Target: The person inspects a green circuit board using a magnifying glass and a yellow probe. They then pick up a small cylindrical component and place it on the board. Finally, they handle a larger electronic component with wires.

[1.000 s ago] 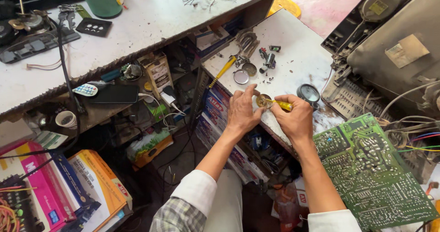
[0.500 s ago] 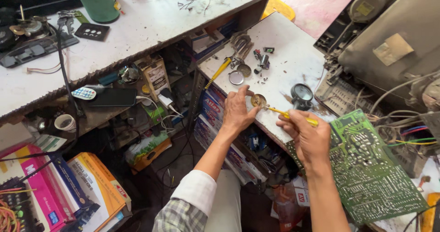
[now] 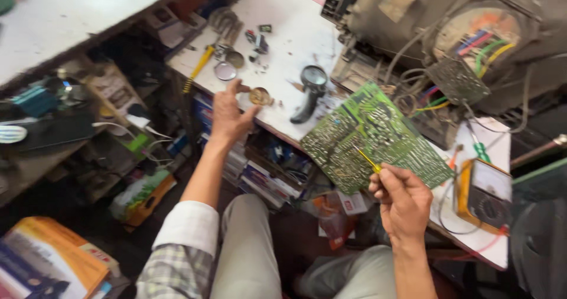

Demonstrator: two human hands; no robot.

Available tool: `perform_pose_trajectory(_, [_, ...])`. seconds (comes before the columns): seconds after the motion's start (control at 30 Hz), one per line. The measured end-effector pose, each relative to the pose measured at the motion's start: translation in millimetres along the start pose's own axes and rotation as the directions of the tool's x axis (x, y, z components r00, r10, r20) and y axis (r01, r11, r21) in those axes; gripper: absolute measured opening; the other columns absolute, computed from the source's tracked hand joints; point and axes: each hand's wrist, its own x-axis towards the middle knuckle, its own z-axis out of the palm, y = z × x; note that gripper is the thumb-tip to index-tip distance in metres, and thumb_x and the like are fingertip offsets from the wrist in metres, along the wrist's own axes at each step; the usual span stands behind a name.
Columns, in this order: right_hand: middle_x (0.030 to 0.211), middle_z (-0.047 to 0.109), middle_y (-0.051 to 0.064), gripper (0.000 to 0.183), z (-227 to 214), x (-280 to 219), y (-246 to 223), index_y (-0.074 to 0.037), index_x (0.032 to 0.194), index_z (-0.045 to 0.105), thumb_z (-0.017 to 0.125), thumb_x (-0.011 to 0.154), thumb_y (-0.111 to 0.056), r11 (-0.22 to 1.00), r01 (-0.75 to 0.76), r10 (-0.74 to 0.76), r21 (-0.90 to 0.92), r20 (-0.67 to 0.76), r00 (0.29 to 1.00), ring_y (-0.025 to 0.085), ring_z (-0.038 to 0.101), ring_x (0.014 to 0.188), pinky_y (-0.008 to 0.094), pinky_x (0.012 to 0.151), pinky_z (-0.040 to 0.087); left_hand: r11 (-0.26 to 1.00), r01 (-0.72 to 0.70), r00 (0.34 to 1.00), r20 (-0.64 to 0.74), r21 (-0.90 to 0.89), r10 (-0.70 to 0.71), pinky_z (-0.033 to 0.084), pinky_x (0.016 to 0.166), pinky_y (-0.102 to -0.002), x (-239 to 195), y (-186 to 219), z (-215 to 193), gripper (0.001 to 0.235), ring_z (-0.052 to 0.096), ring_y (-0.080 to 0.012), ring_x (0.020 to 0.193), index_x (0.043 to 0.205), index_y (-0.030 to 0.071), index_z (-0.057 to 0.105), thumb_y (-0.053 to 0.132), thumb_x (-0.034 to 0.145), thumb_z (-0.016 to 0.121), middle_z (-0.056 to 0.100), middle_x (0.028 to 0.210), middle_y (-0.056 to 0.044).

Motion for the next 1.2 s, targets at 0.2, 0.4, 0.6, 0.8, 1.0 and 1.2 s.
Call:
perform_pose_trajectory(0.2, [0.1,0.075,0.012,0.029,-20,-30,2,0.003,0.124,0.07,0.073,0.096,-0.003,0.657,0.374,-0.463,-0.655,0.041,0.885,0.016,0.071,0.083,0.026,0.075,0.058,1.0,0.017,1.0,0.001,0.008,-0.017,0.041,0.105,-0.043,-1,8,-3,0.078,0.055,-0.0352,0.115,0.141,0.001,0.048,0.017,0.075,0.088,0.071,0.126,-0.008])
perform_pose_trajectory(0.4, [0.101,0.074,0.013,0.024,-12,-31,0,-0.001,0.113,0.075,0.081,0.09,-0.003,0.247,0.57,-0.616,-0.784,0.327,0.717,0.018,0.072,0.082,0.029,0.075,0.057,0.998,0.065,0.998,0.009,-0.003,-0.065,0.04,0.106,-0.042,-1,16,-5,0.08,0.053,-0.0341,0.117,0.142,0.002,0.047,0.018,0.076,0.089,0.07,0.129,-0.007])
perform_pose_trajectory(0.6, [0.1,0.074,0.012,0.022,-3,-28,1,-0.002,0.112,0.075,0.08,0.091,-0.001,0.247,0.598,-0.597,-0.762,0.367,0.714,0.017,0.072,0.081,0.029,0.073,0.057,0.997,0.082,0.996,0.021,-0.008,-0.081,0.039,0.106,-0.042,-2,16,-5,0.078,0.053,-0.0325,0.117,0.142,0.003,0.047,0.018,0.077,0.089,0.069,0.13,-0.006])
perform_pose_trajectory(0.8, [0.101,0.074,0.011,0.024,-1,-21,4,-0.003,0.113,0.076,0.081,0.09,-0.001,0.206,0.612,-0.596,-0.764,0.398,0.697,0.017,0.071,0.08,0.029,0.073,0.057,0.997,0.082,0.996,0.027,-0.013,-0.082,0.039,0.106,-0.042,-2,15,-5,0.078,0.053,-0.0325,0.116,0.141,0.003,0.047,0.018,0.077,0.089,0.069,0.13,-0.006])
perform_pose_trajectory(1.0, [0.099,0.074,0.012,0.025,-3,-18,8,-0.004,0.113,0.076,0.082,0.089,-0.001,0.167,0.605,-0.604,-0.778,0.404,0.687,0.019,0.071,0.079,0.03,0.071,0.057,0.997,0.081,0.996,0.029,-0.011,-0.08,0.039,0.106,-0.042,0,14,-5,0.079,0.053,-0.033,0.118,0.142,0.003,0.047,0.019,0.077,0.089,0.069,0.129,-0.006])
perform_pose_trajectory(1.2, [0.1,0.073,0.014,0.025,0,-20,9,-0.002,0.114,0.075,0.081,0.089,-0.002,0.123,0.621,-0.607,-0.774,0.437,0.664,0.022,0.072,0.081,0.032,0.073,0.058,0.996,0.091,0.995,0.037,-0.022,-0.09,0.039,0.107,-0.042,-2,15,-7,0.079,0.053,-0.033,0.118,0.142,0.003,0.047,0.019,0.077,0.088,0.069,0.13,-0.006])
